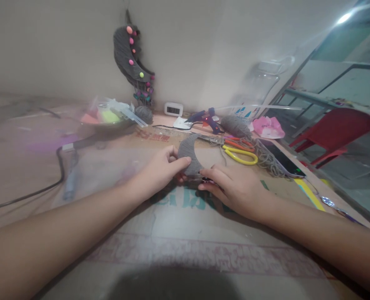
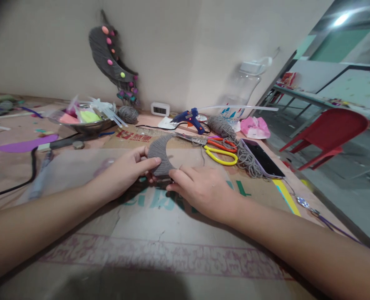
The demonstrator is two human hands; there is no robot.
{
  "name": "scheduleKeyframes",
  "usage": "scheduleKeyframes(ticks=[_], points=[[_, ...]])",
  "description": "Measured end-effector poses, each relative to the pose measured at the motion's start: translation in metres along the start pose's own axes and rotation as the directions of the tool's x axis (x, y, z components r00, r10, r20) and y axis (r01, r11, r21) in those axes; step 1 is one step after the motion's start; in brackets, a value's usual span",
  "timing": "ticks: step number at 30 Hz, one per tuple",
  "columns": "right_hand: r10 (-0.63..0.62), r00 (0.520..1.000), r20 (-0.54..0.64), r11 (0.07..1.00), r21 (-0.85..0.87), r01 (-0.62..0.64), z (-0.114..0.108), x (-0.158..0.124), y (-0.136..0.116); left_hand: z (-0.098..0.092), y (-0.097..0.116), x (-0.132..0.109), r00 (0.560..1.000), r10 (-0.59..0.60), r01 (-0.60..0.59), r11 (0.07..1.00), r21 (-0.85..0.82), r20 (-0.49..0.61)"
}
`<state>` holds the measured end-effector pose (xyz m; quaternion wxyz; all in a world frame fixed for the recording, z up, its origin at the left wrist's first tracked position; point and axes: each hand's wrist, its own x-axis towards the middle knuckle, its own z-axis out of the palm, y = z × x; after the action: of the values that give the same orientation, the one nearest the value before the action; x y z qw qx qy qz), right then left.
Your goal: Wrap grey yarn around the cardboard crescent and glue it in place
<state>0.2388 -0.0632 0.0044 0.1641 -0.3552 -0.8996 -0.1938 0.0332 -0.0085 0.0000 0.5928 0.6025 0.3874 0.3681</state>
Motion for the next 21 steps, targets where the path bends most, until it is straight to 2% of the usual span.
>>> scheduleKeyframes(ticks=[11,21], points=[[0.004,1.000,0.015,0.998,-0.066,-0.003,-0.0024,0.0011,-0.0010,-0.0018,-0.0033,0.0010,1.000,0.015,-0.015,1.000,0.027,0.002],[-0.009,0.999,0.033,0.996,-0.088,0.012,-0.0016,-0.0011,0.0012,0.0013,0.0010,0.0007,1.000,-0.027,0.027,1.000,0.013,-0.009]])
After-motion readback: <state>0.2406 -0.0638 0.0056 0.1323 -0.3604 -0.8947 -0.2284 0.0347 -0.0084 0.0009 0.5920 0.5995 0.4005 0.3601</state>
